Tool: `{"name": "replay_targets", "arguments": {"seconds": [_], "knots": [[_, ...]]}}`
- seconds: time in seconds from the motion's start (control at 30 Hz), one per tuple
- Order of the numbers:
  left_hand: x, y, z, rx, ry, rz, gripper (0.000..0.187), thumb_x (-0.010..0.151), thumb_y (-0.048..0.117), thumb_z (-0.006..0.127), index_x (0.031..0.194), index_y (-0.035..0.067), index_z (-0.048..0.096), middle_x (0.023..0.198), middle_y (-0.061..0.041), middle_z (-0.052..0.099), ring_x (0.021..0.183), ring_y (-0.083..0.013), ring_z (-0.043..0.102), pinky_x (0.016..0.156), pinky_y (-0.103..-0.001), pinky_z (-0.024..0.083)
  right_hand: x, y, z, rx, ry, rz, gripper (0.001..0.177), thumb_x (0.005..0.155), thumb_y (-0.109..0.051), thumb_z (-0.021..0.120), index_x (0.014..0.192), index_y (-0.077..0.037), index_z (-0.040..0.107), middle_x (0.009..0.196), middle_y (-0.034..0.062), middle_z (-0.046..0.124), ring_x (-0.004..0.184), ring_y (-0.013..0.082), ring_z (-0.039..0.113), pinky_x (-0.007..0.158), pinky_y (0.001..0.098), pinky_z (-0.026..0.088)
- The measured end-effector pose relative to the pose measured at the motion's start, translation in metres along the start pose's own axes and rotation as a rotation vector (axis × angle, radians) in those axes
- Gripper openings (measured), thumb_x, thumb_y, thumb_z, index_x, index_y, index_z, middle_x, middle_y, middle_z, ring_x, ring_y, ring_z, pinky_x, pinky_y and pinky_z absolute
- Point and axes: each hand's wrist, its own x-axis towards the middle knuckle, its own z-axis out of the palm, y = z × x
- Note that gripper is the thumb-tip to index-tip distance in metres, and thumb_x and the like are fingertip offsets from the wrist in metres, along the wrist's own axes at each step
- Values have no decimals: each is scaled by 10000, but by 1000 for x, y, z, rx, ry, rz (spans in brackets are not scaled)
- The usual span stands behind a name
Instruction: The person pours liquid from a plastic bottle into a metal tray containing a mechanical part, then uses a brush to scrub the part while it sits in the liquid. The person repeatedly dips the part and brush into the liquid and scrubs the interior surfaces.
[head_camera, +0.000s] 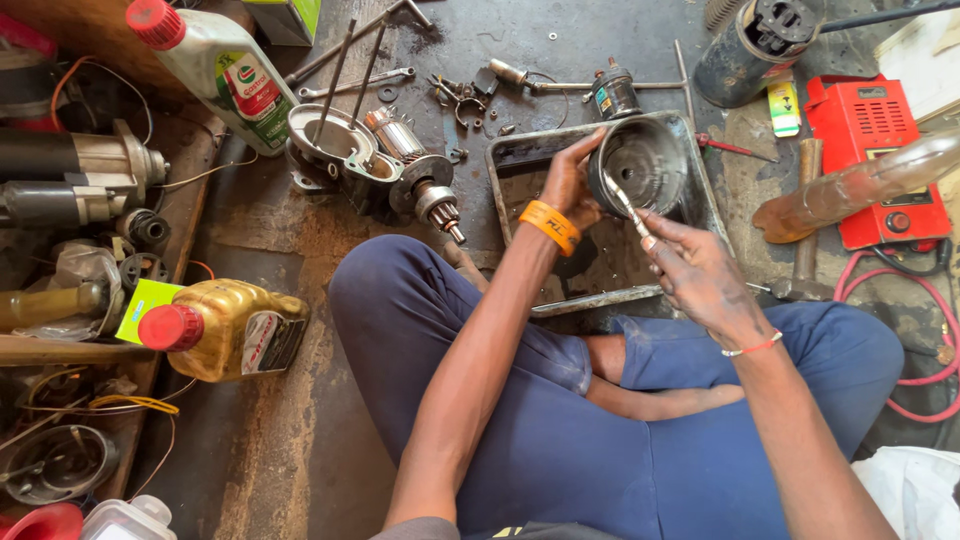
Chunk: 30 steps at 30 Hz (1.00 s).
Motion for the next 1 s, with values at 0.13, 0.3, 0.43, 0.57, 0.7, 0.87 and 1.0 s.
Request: {"name": "replay_targets", "arguments": {"seconds": [0.13,0.3,0.43,0.57,0.7,0.87,1.0], "knots": [[-4,-9,14,-96,15,193,431,983,449,576,1146,69,700,1000,-114,745,793,-234,732,717,-424,622,3,-7,5,-142,23,-44,462,977,-153,594,1438,-146,627,662,-93,449,528,17,356,444,225,302],[-1,-11,10,-159,24,216,362,1003,373,611,1160,60,702,1025,-118,732,777,-217,726,713,-397,624,5,-15,5,-239,11,-77,460,993,-155,587,1451,-140,619,686,-96,463,565,14,366,472,223,312],[1,-11,12,-169,-35,244,351,987,377,631,1161,80,700,1036,-91,732,816,-206,717,740,-403,612,0,-15,3,-165,-20,-94,493,975,-153,566,1467,-180,585,727,-114,488,592,6,376,486,210,334],[4,-9,12,-43,26,278,404,982,394,641,1210,64,689,1069,-96,727,872,-213,697,791,-406,583,-10,-8,2,-438,34,-235,492,979,-147,576,1470,-172,582,755,-19,588,621,88,440,531,279,421],[13,-2,-2,139,67,333,482,972,339,619,1354,47,657,1265,-45,709,1042,-136,682,929,-316,535,-10,-11,-17,-874,15,-705,425,974,-116,593,1397,-119,637,1116,204,730,920,354,697,767,401,555],[33,-11,-19,237,-8,333,457,1021,306,583,1335,-10,687,1288,-97,705,1086,-188,658,949,-340,512,-7,-10,-38,-1205,152,-508,478,989,-127,579,1458,-190,648,1007,191,744,869,392,701,735,469,557],[45,-16,-31,318,80,466,459,1014,289,557,1311,-30,703,1324,-103,709,1218,-169,643,1070,-311,464,-15,8,-10,-736,52,-715,388,1002,-128,622,1386,-77,639,1177,201,726,1037,381,707,807,413,577]]}}
